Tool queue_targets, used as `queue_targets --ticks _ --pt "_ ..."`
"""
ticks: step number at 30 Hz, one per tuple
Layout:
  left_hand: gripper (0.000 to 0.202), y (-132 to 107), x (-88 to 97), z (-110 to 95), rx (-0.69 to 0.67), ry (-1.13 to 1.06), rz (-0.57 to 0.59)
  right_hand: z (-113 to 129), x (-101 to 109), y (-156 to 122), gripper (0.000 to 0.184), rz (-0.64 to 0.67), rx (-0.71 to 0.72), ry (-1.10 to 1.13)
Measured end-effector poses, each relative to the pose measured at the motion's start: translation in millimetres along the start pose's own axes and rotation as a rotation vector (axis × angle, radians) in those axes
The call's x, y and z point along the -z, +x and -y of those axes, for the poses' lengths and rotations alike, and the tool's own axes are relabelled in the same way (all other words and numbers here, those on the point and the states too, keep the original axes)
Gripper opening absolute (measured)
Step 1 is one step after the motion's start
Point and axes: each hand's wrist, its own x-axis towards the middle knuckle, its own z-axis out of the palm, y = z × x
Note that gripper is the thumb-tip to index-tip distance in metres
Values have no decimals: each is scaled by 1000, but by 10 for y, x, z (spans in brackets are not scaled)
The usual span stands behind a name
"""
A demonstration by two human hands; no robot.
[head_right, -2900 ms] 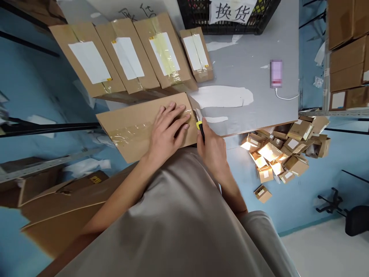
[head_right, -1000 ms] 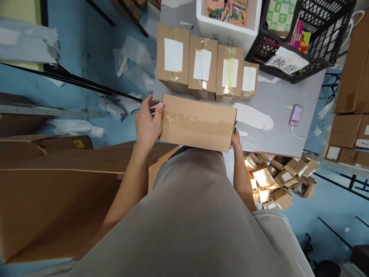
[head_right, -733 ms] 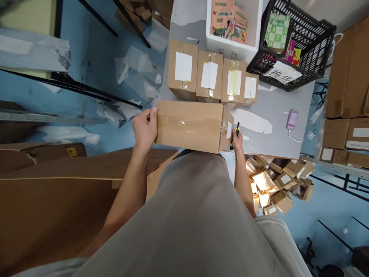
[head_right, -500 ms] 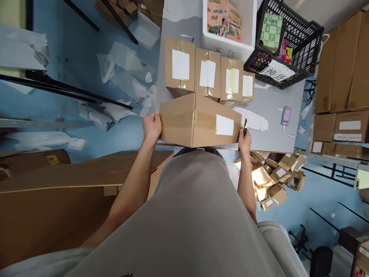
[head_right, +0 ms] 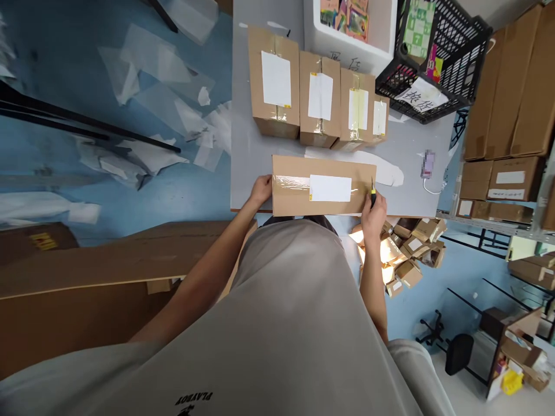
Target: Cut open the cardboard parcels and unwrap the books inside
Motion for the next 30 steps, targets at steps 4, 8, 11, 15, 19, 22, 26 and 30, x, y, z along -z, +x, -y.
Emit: queue_targets --ticks 4,8,11,15,19,22,26,30 --pt "66 -342 261 -26 -250 -106 -88 157 222 -49 50 -19 57 -119" --pt "81 -772 478 -304 -538 -77 -26 448 450 -64 43 178 225 -115" --pt "87 -896 532 -437 -615 9 53 807 513 -108 42 366 373 -105" --pt "87 -832 531 -408 -603 -11 140 1341 491 -146 40 592 625 -195" --pt "91 -781 546 -355 -595 -75 220 1700 410 -114 45 696 753 -396" --pt "90 -791 543 -345 -583 -118 254 1804 340 -72 48 725 827 -533" --pt "88 -806 506 -332 -563 -148 243 1840 281 -26 56 743 876 -652" --pt "86 -812 484 -322 -546 -188 253 1876 284 -18 57 755 854 -653"
